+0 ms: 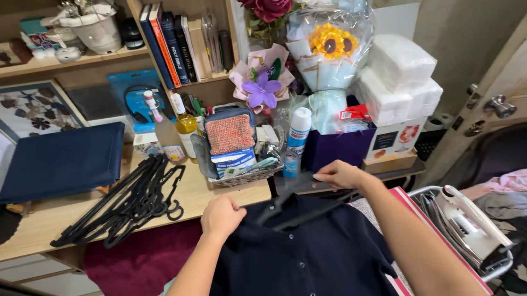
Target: The person picks up clothes from a table, places them on hangers, and hangs them on a rack. They handle a navy dress, a brown dress, and a dark blue shirt, placing each on a hanger and then hanging it on a rack.
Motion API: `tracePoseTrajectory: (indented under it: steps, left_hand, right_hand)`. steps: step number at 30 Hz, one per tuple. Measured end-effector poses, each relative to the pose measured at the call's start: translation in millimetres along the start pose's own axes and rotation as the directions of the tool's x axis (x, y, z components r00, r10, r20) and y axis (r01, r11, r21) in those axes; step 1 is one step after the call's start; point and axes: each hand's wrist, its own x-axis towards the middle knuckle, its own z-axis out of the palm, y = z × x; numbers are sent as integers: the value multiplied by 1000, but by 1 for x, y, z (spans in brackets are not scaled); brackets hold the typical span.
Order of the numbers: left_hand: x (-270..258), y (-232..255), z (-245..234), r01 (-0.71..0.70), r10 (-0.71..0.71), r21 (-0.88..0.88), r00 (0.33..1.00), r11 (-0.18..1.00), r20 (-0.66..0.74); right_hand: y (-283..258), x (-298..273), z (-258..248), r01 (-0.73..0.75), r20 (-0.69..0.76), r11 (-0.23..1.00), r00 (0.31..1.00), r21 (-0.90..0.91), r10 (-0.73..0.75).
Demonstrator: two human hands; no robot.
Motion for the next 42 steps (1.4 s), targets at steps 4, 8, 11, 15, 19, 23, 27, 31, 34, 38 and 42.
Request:
tracePoseTrajectory:
  steps: [4, 8, 11, 15, 19, 23, 27, 31, 34, 38, 42]
  left_hand:
    - [2, 5, 8, 17, -17, -2, 999, 1000, -31]
    - [6, 17, 21, -54, 39, -183, 995, 982, -87]
    - [8, 3, 25, -129, 124, -179, 992, 975, -39]
    - [5, -16, 38, -289, 290, -19, 953, 957, 89]
    - [-13, 4, 26, -209, 209, 3, 977, 978, 33]
    - [-28, 24, 13, -159, 159, -8, 987, 987, -37]
    - [-42, 48, -18, -237, 231, -54, 968, 970, -103]
    - [-59, 60, -46, -295, 290, -24, 948, 955, -129]
    - [-72, 71, -63, -371, 365, -2, 916, 929, -165]
    - [-93, 96, -89, -494, 493, 53, 840, 868, -226]
    - [-114, 122, -108, -656, 679, 180, 686, 733, -261]
  right_hand:
    - [-18, 2, 16, -7, 19, 1000, 1000, -4, 7]
    - [-53, -7, 72, 46, -96, 981, 993, -189, -65]
    - [-49, -8, 99, 103, -191, 989, 974, -110, -123]
    - [-62, -34, 116, 257, -690, 879, 546, -402, -475]
    - [-50, -62, 151, 294, -735, 839, 405, -458, -543]
    - [-46, -63, 168, 137, -567, 942, 769, -306, -296]
    - [-28, -28, 152, 111, -682, 976, 730, 186, 47]
    - [4, -2, 118, -7, -632, 962, 752, 274, 186]
    - [0, -17, 94, 77, -363, 823, 917, 563, 163]
    - [-21, -46, 101, 82, -101, 936, 994, 341, -50]
    - [28, 10, 139, 603, -158, 702, 790, 379, -593]
